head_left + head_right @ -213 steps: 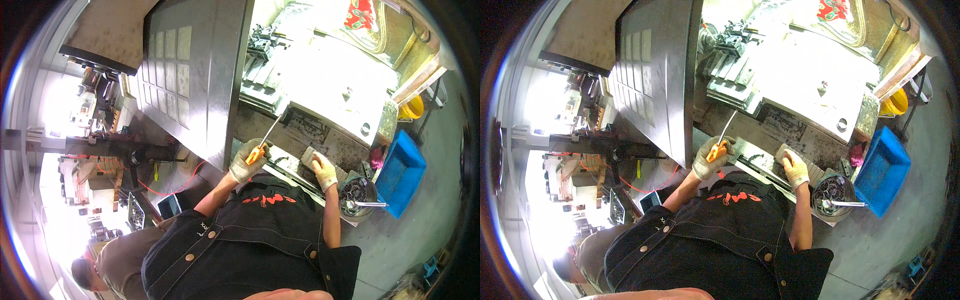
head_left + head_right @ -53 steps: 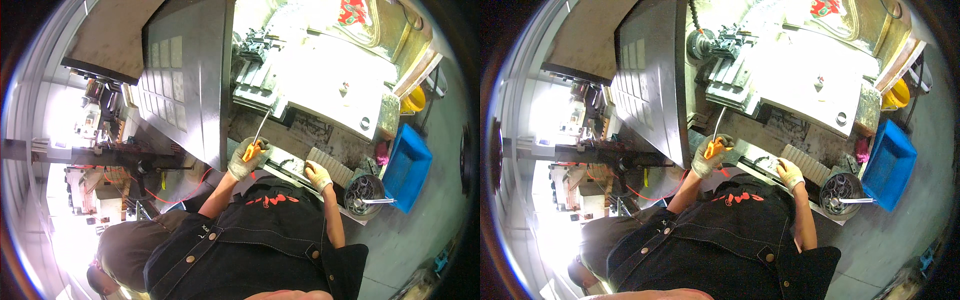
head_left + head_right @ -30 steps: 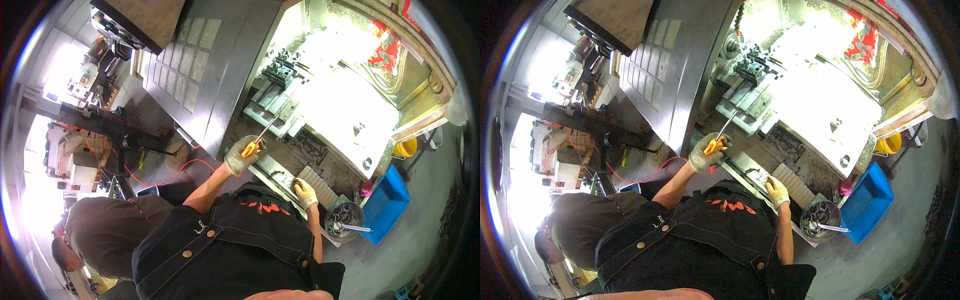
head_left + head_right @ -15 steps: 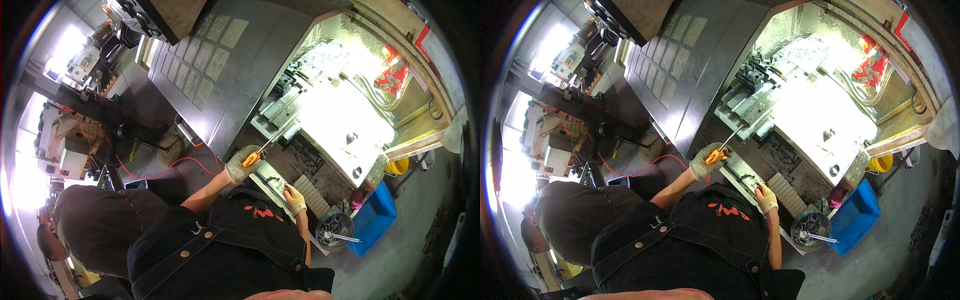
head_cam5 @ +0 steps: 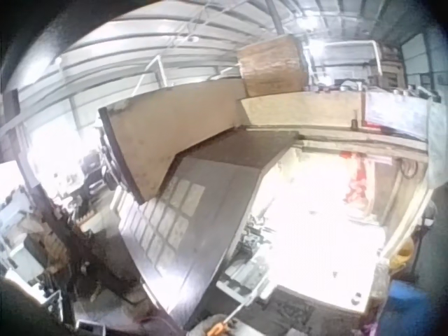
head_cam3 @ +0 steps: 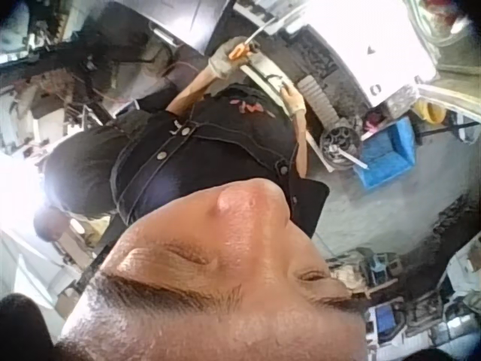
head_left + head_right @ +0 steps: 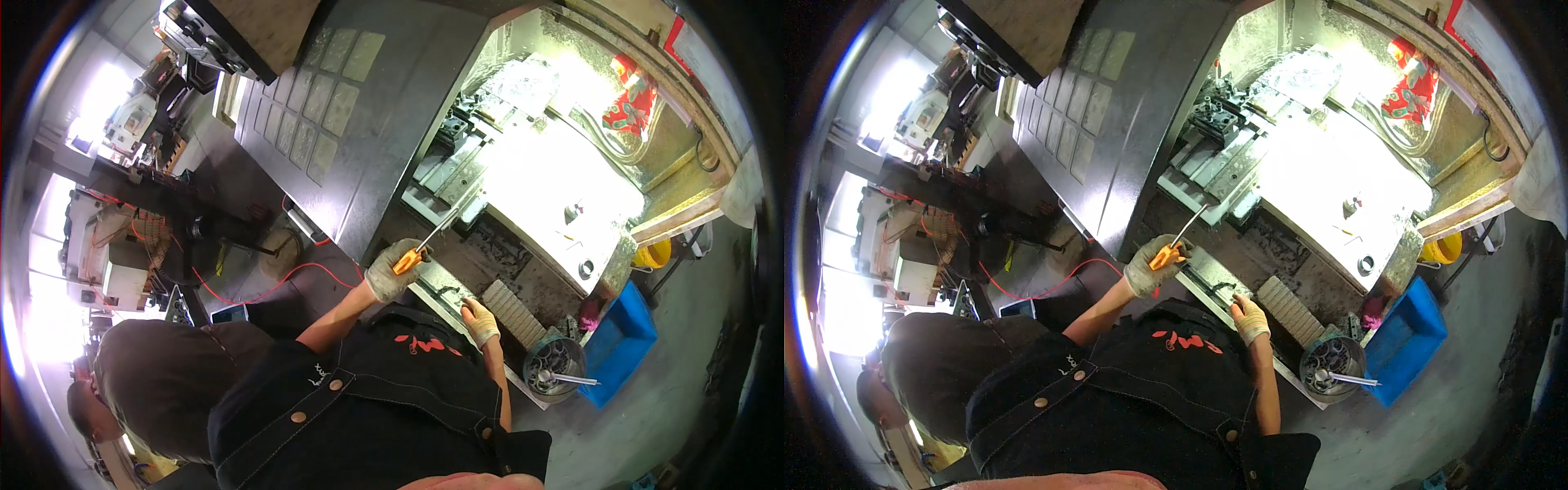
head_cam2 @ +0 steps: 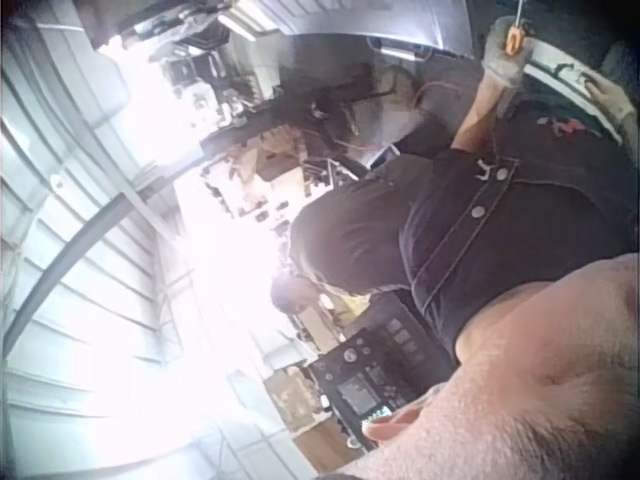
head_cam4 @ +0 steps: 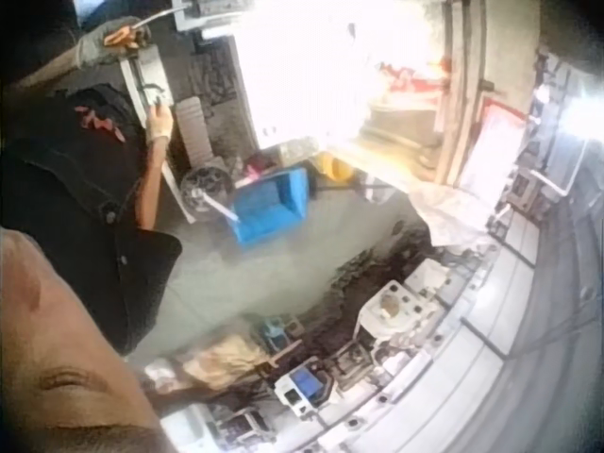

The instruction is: The person operates a CNC lathe, using a screwdriver to adjust the chuck and tool holder while loading metal rings. They interact with the machine's control panel and use a caliper to measure a finished metal ring.

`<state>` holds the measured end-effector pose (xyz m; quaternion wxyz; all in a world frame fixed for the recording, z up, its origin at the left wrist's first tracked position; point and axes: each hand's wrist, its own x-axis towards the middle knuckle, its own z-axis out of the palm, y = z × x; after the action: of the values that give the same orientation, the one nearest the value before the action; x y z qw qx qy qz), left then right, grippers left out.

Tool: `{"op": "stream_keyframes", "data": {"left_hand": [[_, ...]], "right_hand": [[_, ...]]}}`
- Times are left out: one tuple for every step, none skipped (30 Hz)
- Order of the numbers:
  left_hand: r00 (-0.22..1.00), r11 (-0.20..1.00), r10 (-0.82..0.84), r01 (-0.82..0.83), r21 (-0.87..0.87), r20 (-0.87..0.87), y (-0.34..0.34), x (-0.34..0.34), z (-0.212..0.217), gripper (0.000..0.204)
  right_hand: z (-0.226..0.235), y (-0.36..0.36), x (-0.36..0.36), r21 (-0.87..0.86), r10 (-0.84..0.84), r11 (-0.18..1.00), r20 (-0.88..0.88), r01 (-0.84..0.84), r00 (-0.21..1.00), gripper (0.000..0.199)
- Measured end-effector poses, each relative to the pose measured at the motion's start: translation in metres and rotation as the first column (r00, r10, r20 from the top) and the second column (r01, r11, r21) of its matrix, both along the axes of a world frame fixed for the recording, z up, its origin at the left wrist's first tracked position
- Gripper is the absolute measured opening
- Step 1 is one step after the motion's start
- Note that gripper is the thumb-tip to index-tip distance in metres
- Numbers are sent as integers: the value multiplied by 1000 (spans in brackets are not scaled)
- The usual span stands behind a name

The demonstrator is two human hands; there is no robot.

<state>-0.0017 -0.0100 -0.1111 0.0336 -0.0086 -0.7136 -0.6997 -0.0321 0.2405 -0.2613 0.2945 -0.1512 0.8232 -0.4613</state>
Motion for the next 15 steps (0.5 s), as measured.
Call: {"op": "stream_keyframes", "data": {"left_hand": [[1000, 1000, -8, 8, -9, -7, 0, 0, -1, 44], [1000, 1000, -16, 16, -18, -13, -1, -1, -1, 45], [1000, 999, -21, 21, -24, -21, -1, -1, -1, 46], [1000, 1000, -23, 23, -11, -19, 0, -1, -1, 46], [1000, 1000, -25, 25, 1, -18, 0, -1, 0, 47], [1000, 1000, -25, 26, 13, -17, 0, -1, 1, 48], [999, 1000, -27, 27, 10, -19, 0, -1, 1, 48], [999, 1000, -29, 30, 7, -20, 0, -1, 2, 49], [999, 1000, -31, 31, 5, -23, 0, -1, 2, 49], [999, 1000, -29, 30, 5, -22, 0, -1, 2, 49], [999, 1000, -28, 28, 5, -22, 0, -1, 2, 50], [999, 1000, -28, 28, 6, -21, 0, -1, 2, 50], [999, 1000, -29, 29, 9, -22, 0, -1, 2, 50], [999, 999, -30, 30, 12, -24, 0, -1, 2, 50], [999, 999, -32, 32, 15, -26, 1, -2, 3, 49]], "right_hand": [[3, -1, 0, -9, -18, 1000, 23, 18, 1000, 35], [0, -2, 1, -10, -22, 1000, 15, 22, 1000, 35], [-2, -2, 1, -10, -23, 1000, 7, 23, 1000, 35], [-4, -2, 0, -9, -25, 1000, -1, 25, 1000, 35], [-5, 0, -1, -20, -9, 1000, 30, 10, 1000, 40], [-6, 0, -1, -20, -8, 1000, 23, 9, 1000, 40], [-6, 0, -1, -19, -8, 1000, 16, 8, 1000, 40], [-6, 0, -2, -18, -7, 1000, 9, 7, 1000, 40], [-5, -1, -2, -15, -5, 1000, 11, 5, 1000, 40], [-3, -1, -3, -13, -3, 1000, 13, 3, 1000, 39], [-2, -1, -3, -11, -1, 1000, 15, 1, 1000, 39], [2, -1, -5, -4, 1, 1000, 21, -1, 1000, 39], [6, -2, -6, 4, 3, 1000, 27, -3, 1000, 39], [8, -2, -7, 11, 6, 1000, 34, -6, 999, 39], [6, -2, -7, 9, 3, 1000, 38, -3, 999, 39]]}}
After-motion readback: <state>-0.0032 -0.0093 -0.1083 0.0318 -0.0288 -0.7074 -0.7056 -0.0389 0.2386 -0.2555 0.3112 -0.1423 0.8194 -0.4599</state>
